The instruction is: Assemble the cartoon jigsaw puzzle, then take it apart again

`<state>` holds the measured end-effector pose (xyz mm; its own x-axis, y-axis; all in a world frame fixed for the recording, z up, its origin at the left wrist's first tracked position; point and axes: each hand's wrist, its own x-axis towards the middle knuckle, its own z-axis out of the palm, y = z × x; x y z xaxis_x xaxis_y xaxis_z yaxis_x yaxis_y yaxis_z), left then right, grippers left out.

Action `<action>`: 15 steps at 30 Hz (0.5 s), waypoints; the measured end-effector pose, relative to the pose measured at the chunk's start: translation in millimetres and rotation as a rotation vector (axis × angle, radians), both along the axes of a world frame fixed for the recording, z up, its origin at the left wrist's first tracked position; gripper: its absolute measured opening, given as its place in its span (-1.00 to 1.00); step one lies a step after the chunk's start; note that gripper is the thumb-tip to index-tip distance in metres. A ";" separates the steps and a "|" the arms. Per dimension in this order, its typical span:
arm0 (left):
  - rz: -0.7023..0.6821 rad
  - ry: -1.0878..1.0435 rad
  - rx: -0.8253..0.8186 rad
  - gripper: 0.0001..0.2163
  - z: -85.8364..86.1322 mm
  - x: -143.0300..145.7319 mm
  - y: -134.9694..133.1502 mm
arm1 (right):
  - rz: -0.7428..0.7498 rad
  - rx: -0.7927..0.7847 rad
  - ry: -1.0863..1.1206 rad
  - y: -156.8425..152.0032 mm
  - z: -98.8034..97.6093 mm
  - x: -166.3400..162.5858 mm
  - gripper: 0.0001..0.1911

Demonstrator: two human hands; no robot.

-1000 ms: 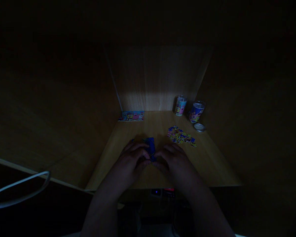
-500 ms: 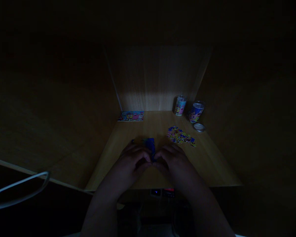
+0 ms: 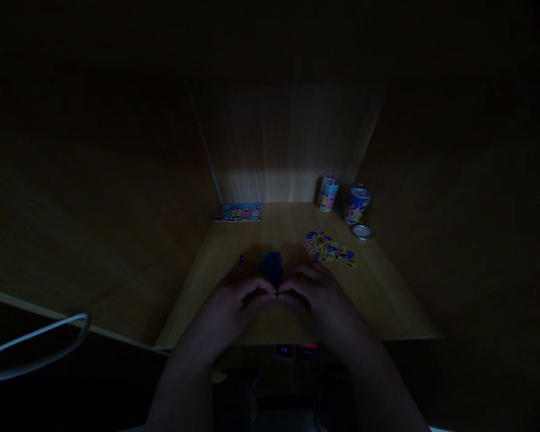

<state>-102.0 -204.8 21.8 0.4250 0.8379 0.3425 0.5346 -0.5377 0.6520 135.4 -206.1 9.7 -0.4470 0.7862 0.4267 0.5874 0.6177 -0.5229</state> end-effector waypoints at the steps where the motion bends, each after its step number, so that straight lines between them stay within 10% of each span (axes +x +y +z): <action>1: 0.003 -0.008 -0.007 -0.87 -0.2 -0.3 -0.9 | 0.011 -0.007 0.010 -0.2 0.4 0.2 -0.96; 6: 0.013 -0.080 -0.077 -0.85 -0.7 0.8 -3.9 | -0.008 -0.032 0.036 0.4 2.0 1.4 -0.92; 15: 0.011 0.105 0.191 -0.84 -10.4 6.1 8.0 | -0.557 0.034 -0.122 6.5 -15.0 0.9 -0.64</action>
